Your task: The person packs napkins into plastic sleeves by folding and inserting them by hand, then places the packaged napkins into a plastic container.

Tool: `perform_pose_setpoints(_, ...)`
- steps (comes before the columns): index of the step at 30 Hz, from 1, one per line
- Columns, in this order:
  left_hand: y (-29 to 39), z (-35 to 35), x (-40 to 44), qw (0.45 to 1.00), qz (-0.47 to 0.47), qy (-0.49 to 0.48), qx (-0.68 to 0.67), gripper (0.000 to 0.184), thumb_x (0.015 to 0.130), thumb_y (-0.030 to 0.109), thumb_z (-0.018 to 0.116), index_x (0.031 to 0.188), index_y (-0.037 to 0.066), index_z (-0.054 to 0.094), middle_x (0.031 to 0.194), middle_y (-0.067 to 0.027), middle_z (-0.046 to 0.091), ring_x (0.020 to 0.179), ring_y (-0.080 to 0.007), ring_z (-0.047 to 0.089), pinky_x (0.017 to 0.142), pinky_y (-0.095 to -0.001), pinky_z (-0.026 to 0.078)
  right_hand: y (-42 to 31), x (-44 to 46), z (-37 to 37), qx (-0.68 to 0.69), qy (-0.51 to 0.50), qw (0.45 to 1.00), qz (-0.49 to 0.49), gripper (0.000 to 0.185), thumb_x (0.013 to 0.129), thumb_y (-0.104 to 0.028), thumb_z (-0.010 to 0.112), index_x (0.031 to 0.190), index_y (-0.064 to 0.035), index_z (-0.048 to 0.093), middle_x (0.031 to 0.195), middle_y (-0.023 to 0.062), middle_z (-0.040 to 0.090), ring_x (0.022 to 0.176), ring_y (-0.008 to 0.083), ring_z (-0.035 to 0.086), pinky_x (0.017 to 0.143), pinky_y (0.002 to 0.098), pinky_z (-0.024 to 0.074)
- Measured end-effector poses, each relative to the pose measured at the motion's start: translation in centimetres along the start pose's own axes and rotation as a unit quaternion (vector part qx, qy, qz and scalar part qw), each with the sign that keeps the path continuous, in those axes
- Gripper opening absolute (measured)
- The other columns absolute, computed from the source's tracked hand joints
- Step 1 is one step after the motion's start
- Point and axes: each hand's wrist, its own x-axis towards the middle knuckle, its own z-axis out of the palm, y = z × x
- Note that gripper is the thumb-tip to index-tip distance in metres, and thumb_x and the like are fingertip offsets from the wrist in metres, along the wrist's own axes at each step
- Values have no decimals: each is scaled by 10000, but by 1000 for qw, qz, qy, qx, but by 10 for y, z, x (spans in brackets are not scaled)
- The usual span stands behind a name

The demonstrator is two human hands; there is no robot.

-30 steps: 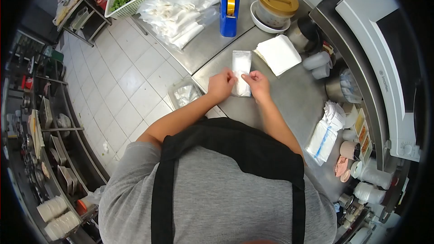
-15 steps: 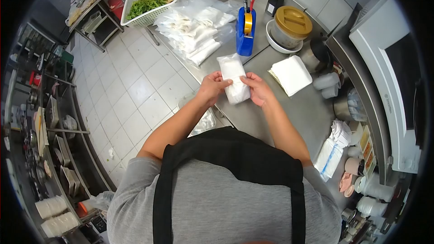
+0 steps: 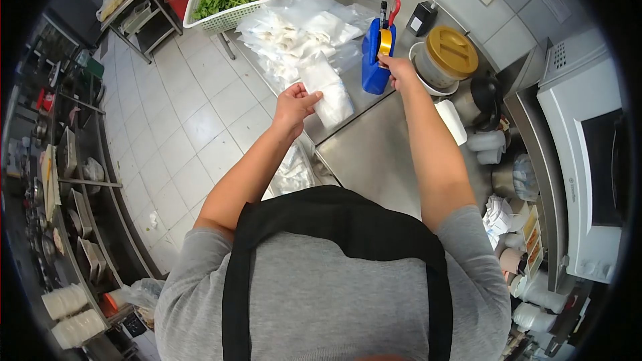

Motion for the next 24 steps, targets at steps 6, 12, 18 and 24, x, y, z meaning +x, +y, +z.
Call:
perform_pose_setpoints(6,3,3,9,999,10,-4,-34,208,787,33,732,943,45,596,814,-26,658,705,-100,617,641,-243,507,30,-41,3,238,-26,969,-60,215,901,-253,644,1018,-72,646,970,16,619,916,160,469,794,374,487)
perform_pose_setpoints(12,5,13,12,999,11,-21,-31,204,799,85,737,949,87,599,828,11,651,757,-80,606,669,-231,477,57,-78,15,344,-31,931,-113,204,914,-203,635,1028,-34,627,1009,29,641,1010,134,530,912,359,401)
perform_pose_setpoints(18,9,13,11,1000,9,-7,-24,166,796,11,717,914,32,603,816,-44,661,711,-112,629,643,-250,519,76,-71,23,315,7,947,-59,212,888,-179,670,1028,-24,635,997,66,658,991,135,552,939,329,362)
perform_pose_setpoints(24,12,10,14,1000,0,-3,-27,142,813,58,712,906,50,606,837,-30,655,728,-110,624,647,-261,518,111,-39,35,347,41,925,-146,178,870,-162,690,969,-17,661,932,45,676,909,111,570,877,242,387)
